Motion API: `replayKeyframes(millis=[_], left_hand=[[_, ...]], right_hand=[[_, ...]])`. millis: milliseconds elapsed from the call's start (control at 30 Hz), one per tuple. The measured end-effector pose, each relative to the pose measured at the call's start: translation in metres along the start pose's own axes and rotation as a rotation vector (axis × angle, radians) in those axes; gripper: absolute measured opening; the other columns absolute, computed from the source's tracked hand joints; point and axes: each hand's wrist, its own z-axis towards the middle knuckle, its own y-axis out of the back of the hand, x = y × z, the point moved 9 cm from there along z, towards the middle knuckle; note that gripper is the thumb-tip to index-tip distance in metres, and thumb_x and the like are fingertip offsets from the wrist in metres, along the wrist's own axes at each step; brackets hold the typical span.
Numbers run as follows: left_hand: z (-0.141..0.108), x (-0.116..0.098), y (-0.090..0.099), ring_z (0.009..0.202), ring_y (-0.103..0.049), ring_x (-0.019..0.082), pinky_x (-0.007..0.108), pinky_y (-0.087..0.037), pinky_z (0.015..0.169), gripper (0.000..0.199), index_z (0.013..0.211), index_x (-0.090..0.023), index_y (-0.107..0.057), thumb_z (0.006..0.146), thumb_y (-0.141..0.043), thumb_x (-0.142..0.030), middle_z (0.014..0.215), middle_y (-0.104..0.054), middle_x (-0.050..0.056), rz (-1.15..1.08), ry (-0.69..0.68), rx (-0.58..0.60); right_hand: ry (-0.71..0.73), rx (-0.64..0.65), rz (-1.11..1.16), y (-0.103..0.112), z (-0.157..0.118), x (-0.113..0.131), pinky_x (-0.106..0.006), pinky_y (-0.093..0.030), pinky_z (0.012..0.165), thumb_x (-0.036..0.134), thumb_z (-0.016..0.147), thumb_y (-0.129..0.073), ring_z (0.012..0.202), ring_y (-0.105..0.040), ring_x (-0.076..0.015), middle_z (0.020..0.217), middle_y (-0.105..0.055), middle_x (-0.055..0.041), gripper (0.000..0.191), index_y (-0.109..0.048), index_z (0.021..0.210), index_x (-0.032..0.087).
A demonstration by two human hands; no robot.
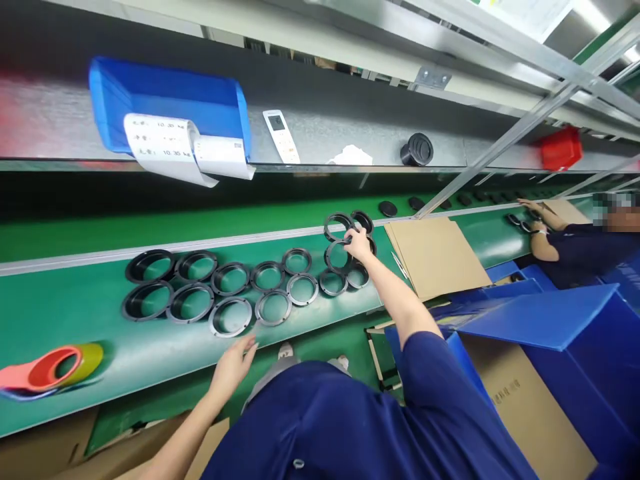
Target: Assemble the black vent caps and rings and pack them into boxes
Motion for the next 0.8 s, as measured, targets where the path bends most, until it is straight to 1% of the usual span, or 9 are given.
replayKeyframes(millis=[67,133,233,300,467,567,633,700,800], left_hand=[[-0.024,0.044,0.014,0.091,-0.077,0.035,0.048,-0.061,0.092,0.046,0.099,-0.02,-0.071,0.081,-0.051,-0.058,0.099,-0.079,0.014,-0.052,0.158,-0.049],[-0.045,0.074,0.016,0.09,-0.078,0.035,0.047,-0.062,0.091,0.048,0.098,-0.022,-0.071,0.076,-0.056,-0.061,0.096,-0.08,0.013,-0.112,0.277,-0.084],[-0.062,0.098,0.007,0.093,-0.078,0.037,0.047,-0.062,0.091,0.054,0.096,-0.023,-0.071,0.067,-0.061,-0.067,0.091,-0.08,0.011,-0.209,0.417,-0.108],[-0.062,0.102,-0.002,0.097,-0.077,0.037,0.047,-0.062,0.092,0.059,0.096,-0.023,-0.072,0.062,-0.063,-0.07,0.093,-0.081,0.011,-0.264,0.466,-0.097],[-0.024,0.074,-0.006,0.096,-0.077,0.037,0.047,-0.062,0.093,0.058,0.092,-0.024,-0.072,0.059,-0.066,-0.072,0.093,-0.081,0.011,-0.281,0.426,-0.039],[0.015,0.044,0.003,0.095,-0.077,0.038,0.047,-0.062,0.09,0.055,0.093,-0.024,-0.073,0.062,-0.065,-0.068,0.092,-0.08,0.011,-0.191,0.386,-0.022],[0.042,0.021,0.006,0.096,-0.077,0.037,0.046,-0.063,0.088,0.054,0.095,-0.023,-0.073,0.063,-0.065,-0.066,0.093,-0.08,0.011,-0.149,0.364,-0.014],[0.068,-0.003,0.006,0.096,-0.077,0.037,0.045,-0.064,0.087,0.054,0.097,-0.022,-0.074,0.065,-0.065,-0.065,0.093,-0.08,0.011,-0.134,0.342,-0.017],[0.101,-0.038,-0.002,0.093,-0.078,0.035,0.042,-0.065,0.084,0.053,0.096,-0.023,-0.076,0.066,-0.068,-0.066,0.094,-0.081,0.009,-0.144,0.311,-0.011]], right_hand=[[-0.079,0.027,-0.018,-0.035,0.035,0.018,-0.032,-0.056,0.089,0.017,0.086,-0.072,0.089,-0.071,-0.0168,0.139,-0.045,-0.0134,0.037,-0.066,0.122,0.019],[-0.139,0.055,-0.03,-0.063,0.058,0.026,-0.032,-0.055,0.088,0.02,0.09,-0.07,0.089,-0.071,-0.017,0.141,-0.044,-0.0165,0.039,-0.062,0.128,0.018],[-0.191,0.117,-0.04,-0.093,0.075,0.024,-0.03,-0.054,0.089,0.022,0.091,-0.071,0.094,-0.072,-0.0176,0.147,-0.041,-0.019,0.042,-0.06,0.131,0.018],[-0.212,0.168,-0.043,-0.11,0.079,0.017,-0.03,-0.054,0.09,0.022,0.09,-0.073,0.099,-0.072,-0.019,0.151,-0.039,-0.0203,0.044,-0.059,0.132,0.018],[-0.225,0.308,-0.006,-0.136,0.076,-0.003,-0.036,-0.054,0.098,0.034,0.085,-0.081,0.115,-0.07,-0.029,0.162,-0.029,-0.0247,0.064,-0.056,0.142,0.018],[-0.195,0.354,0.07,-0.136,0.077,-0.015,-0.047,-0.051,0.105,0.048,0.079,-0.086,0.127,-0.064,-0.0384,0.167,-0.028,-0.0214,0.078,-0.055,0.147,0.027],[-0.177,0.328,0.15,-0.123,0.087,-0.028,-0.051,-0.048,0.109,0.055,0.08,-0.083,0.133,-0.059,-0.04,0.166,-0.034,-0.0168,0.076,-0.056,0.147,0.032],[-0.184,0.261,0.25,-0.102,0.108,-0.049,-0.048,-0.046,0.112,0.057,0.087,-0.075,0.135,-0.057,-0.0363,0.159,-0.047,-0.0137,0.064,-0.059,0.144,0.033],[-0.282,0.132,0.423,-0.067,0.153,-0.105,-0.04,-0.048,0.109,0.047,0.099,-0.063,0.128,-0.062,-0.0278,0.135,-0.067,-0.0135,0.037,-0.068,0.128,0.023]])
